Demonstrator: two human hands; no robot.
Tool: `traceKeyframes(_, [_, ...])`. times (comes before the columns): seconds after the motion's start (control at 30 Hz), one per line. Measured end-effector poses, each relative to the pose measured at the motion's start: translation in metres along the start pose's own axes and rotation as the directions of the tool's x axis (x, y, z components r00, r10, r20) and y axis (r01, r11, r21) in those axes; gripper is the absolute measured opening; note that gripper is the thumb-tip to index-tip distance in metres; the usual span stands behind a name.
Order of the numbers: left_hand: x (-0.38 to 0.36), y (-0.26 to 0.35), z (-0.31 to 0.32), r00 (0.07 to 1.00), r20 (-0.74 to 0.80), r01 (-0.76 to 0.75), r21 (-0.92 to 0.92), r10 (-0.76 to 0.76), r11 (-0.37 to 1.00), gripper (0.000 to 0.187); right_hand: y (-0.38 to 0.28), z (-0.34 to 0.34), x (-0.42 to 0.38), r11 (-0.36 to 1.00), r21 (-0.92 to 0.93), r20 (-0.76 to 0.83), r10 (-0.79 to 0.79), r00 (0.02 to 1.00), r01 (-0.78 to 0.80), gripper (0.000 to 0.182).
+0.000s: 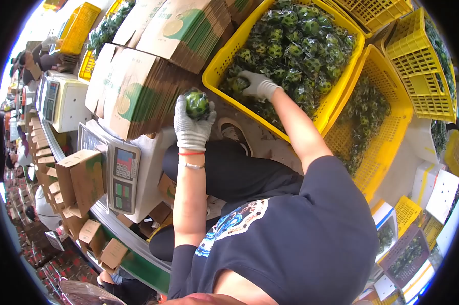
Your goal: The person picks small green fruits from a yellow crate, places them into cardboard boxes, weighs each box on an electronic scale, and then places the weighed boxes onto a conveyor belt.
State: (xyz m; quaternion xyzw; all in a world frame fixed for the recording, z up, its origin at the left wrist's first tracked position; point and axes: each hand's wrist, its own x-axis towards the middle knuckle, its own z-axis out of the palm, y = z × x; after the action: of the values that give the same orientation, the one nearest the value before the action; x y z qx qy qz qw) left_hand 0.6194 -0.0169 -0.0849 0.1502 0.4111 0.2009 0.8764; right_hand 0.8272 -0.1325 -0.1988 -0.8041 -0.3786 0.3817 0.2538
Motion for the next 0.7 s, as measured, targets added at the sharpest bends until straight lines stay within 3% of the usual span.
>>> traceKeyframes(0.13, [0.01, -0.021, 0.021, 0.996, -0.086, 0.029, -0.016, -0.03, 0.999, 0.041, 0.02, -0.025, -0.046, 0.95, 0.302, -0.155, -0.03, 0.987, 0.076, 0.069])
traceKeyframes(0.23, [0.014, -0.038, 0.036, 0.999, -0.021, 0.048, 0.081, -0.046, 0.996, 0.042, 0.034, -0.035, -0.075, 0.821, 0.543, -0.239, -0.048, 0.97, 0.175, 0.066])
traceKeyframes(0.3, [0.024, -0.05, 0.039, 0.991, 0.124, 0.036, 0.181, -0.059, 0.983, 0.048, 0.038, -0.044, -0.09, 0.698, 0.689, -0.251, -0.019, 0.968, 0.193, 0.064])
traceKeyframes(0.4, [0.025, -0.064, 0.034, 0.998, 0.056, 0.011, 0.298, -0.029, 0.954, 0.07, 0.043, -0.052, -0.102, 0.77, 0.624, -0.28, 0.058, 0.958, 0.136, 0.062])
traceKeyframes(0.47, [0.018, -0.066, 0.026, 0.994, 0.104, 0.006, 0.345, -0.045, 0.939, 0.073, 0.05, -0.054, -0.102, 0.825, 0.558, -0.302, 0.098, 0.948, 0.093, 0.066])
traceKeyframes(0.57, [0.009, -0.066, 0.02, 0.992, 0.115, -0.001, 0.403, -0.049, 0.915, 0.069, 0.052, -0.051, -0.096, 0.891, 0.433, -0.311, 0.003, 0.95, 0.139, 0.067])
traceKeyframes(0.63, [0.003, -0.063, 0.012, 0.991, 0.136, -0.054, 0.416, -0.004, 0.908, 0.065, 0.012, -0.054, -0.105, 0.861, 0.498, -0.249, 0.031, 0.968, 0.101, 0.061])
traceKeyframes(0.7, [-0.022, -0.041, 0.014, 0.962, 0.184, -0.258, 0.387, 0.2, 0.885, 0.056, -0.005, -0.042, -0.099, 0.843, 0.421, -0.369, -0.177, 0.912, 0.334, 0.055])
